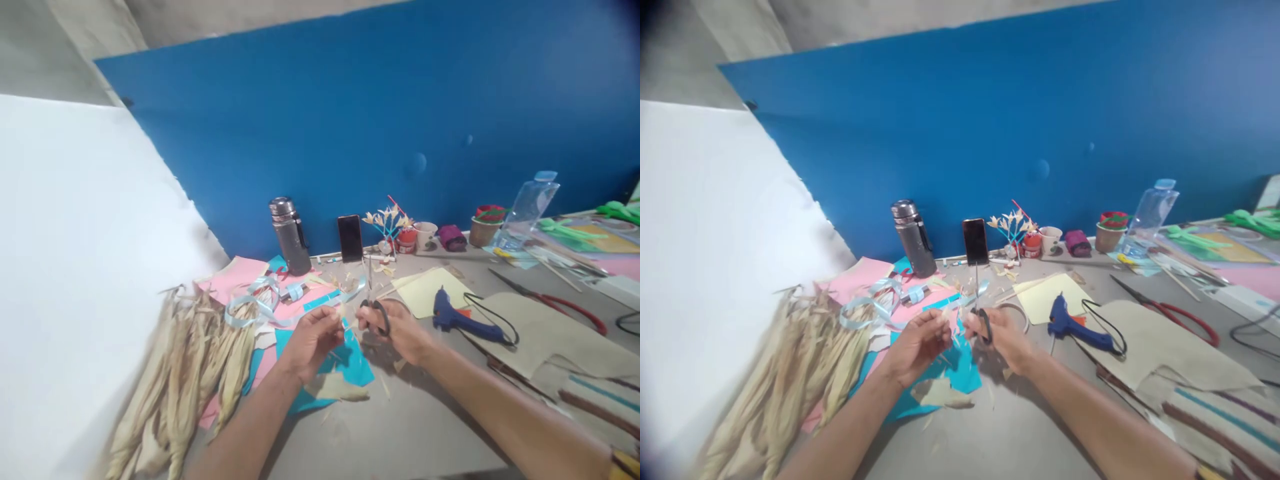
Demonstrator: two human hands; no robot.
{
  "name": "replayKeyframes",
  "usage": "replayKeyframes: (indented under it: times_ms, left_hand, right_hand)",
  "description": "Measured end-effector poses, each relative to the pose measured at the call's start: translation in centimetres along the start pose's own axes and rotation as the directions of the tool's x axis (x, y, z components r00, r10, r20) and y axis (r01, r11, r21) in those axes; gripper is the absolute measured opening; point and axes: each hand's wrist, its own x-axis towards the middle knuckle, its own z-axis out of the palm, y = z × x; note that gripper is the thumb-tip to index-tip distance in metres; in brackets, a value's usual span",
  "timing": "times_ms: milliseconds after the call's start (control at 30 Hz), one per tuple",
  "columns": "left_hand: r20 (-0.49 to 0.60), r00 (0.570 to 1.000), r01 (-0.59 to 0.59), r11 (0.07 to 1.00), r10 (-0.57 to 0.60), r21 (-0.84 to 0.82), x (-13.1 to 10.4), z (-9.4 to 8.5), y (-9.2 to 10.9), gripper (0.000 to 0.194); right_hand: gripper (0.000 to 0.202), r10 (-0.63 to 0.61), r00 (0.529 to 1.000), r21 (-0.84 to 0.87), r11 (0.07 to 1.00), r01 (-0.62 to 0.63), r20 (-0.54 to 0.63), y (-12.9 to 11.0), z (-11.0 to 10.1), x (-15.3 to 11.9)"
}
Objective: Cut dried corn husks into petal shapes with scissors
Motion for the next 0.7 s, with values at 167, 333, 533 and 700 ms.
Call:
replayKeyframes:
  times_ms: [167, 333, 533, 700]
  left_hand:
    - [-0.008, 0.994, -0.111, 0.993, 0.111, -0.051, 0.1, -0.1, 0.2, 0.028]
    - [-0.101, 0.976, -0.197, 0.979, 0.191, -0.052, 0.4, -0.1, -0.3, 0.028]
    - [-0.081, 0.973, -0.222, 0.971, 0.215, -0.085, 0.4, 0.3, -0.8, 0.028]
    - [-0.097, 0.976, -0.203, 0.973, 0.193, -0.107, 0.1, 0.5, -0.8, 0.026]
  right_hand:
    - [0.059, -0.013, 0.982, -0.141, 0.989, 0.041, 0.189, 0.5, 0.8, -0.7]
    - [0.063, 0.028, 0.971, -0.186, 0.982, 0.017, 0.239, 0.9, 1.7, -0.9]
    - [0.065, 0.015, 0.967, -0.237, 0.97, 0.047, 0.253, 2.1, 1.8, -0.6]
    - [0.067, -0.009, 0.969, -0.246, 0.967, 0.072, 0.248, 1.8, 2.0, -0.6]
